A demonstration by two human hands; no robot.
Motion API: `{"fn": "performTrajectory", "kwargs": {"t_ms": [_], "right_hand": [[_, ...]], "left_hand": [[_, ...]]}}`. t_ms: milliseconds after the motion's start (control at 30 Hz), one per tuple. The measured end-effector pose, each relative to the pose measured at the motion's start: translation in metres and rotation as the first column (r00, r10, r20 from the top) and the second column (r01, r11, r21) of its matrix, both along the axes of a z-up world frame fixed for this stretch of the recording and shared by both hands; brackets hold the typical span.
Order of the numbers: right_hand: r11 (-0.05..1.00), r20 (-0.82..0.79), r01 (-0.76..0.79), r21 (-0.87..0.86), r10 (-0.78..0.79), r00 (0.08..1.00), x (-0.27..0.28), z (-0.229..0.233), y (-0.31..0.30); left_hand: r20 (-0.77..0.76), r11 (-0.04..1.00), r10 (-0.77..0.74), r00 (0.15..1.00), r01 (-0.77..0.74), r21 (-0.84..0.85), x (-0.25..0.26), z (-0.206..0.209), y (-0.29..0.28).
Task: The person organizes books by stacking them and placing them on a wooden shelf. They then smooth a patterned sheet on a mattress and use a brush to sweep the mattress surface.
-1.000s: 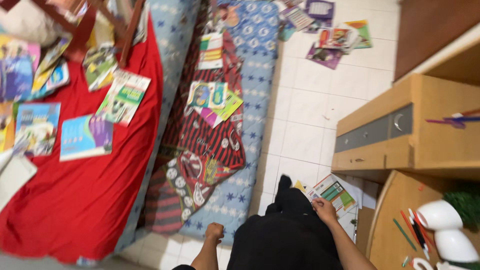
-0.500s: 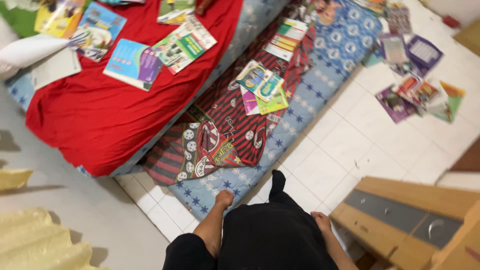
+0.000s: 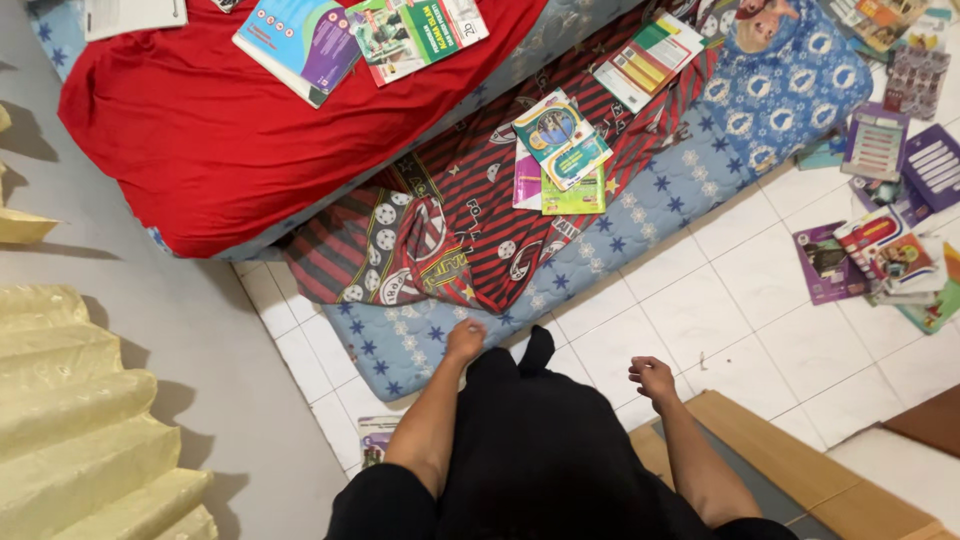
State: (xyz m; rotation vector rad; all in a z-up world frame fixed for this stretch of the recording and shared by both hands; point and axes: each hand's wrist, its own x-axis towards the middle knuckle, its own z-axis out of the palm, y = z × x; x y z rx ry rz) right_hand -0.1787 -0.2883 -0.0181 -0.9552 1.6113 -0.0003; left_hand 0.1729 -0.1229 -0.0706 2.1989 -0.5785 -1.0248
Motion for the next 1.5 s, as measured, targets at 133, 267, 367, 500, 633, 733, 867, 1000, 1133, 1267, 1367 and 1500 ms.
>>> {"fn": "performTrajectory", "kwargs": {"t_ms": [133, 267, 367, 500, 633, 733, 867, 1000, 1133, 1267, 1367, 1500], "right_hand": [[0.998, 0.015, -0.054, 0.012, 0.054, 0.998, 0.015, 0.002, -0.024], [0.999, 0.014, -0.038, 0.023, 0.037, 0.999, 0.025, -0.007, -0.031], [1.0, -0.011, 0.021, 0.002, -0.021, 1.0, 0.03, -0.007, -0.04], [0.994, 0.023, 0.038, -0.104, -0.036, 0.999, 0.033, -0.009, -0.068], [0.976, 0.063, 0.063, -0.207, -0.051, 0.997, 0.029, -0.013, -0.112], [0.97, 0.084, 0.03, -0.24, -0.01, 0.996, 0.029, -0.016, -0.149], [0.964, 0.108, -0.109, -0.241, 0.138, 0.985, 0.027, -0.032, -0.216], [0.904, 0.143, -0.339, -0.259, 0.383, 0.913, 0.022, -0.069, -0.306], [0.818, 0.082, -0.508, -0.27, 0.545, 0.835, 0.021, -0.125, -0.387], [0.777, 0.139, -0.53, -0.339, 0.599, 0.789, 0.025, -0.188, -0.452], [0.783, 0.095, -0.539, -0.309, 0.59, 0.802, 0.057, -0.247, -0.479], [0.463, -0.043, -0.704, -0.539, 0.819, 0.572, 0.115, -0.35, -0.5]], "left_hand": [[-0.227, 0.916, 0.355, 0.907, -0.29, 0.276, 0.012, 0.006, 0.031], [-0.18, 0.857, 0.432, 0.884, -0.34, 0.388, 0.014, 0.013, 0.06], [-0.18, 0.85, 0.381, 0.907, -0.267, 0.455, 0.018, 0.018, 0.056], [-0.219, 0.848, 0.441, 0.871, -0.323, 0.421, 0.022, 0.012, 0.028], [-0.178, 0.887, 0.33, 0.927, -0.24, 0.394, 0.024, -0.005, -0.029], [-0.069, 0.947, 0.224, 0.972, -0.201, 0.251, 0.02, -0.015, -0.075], [-0.049, 0.938, 0.302, 0.952, -0.288, 0.191, 0.003, -0.041, -0.14], [0.016, 0.928, 0.364, 0.931, -0.364, 0.085, -0.027, -0.095, -0.208], [0.185, 0.935, 0.271, 0.945, -0.304, 0.184, -0.058, -0.156, -0.267], [0.058, 0.947, 0.27, 0.961, -0.276, 0.162, -0.093, -0.212, -0.323], [0.205, 0.964, 0.215, 0.955, -0.24, 0.111, -0.079, -0.254, -0.359], [0.376, 0.921, 0.37, 0.85, -0.388, -0.031, -0.057, -0.324, -0.392]]}}
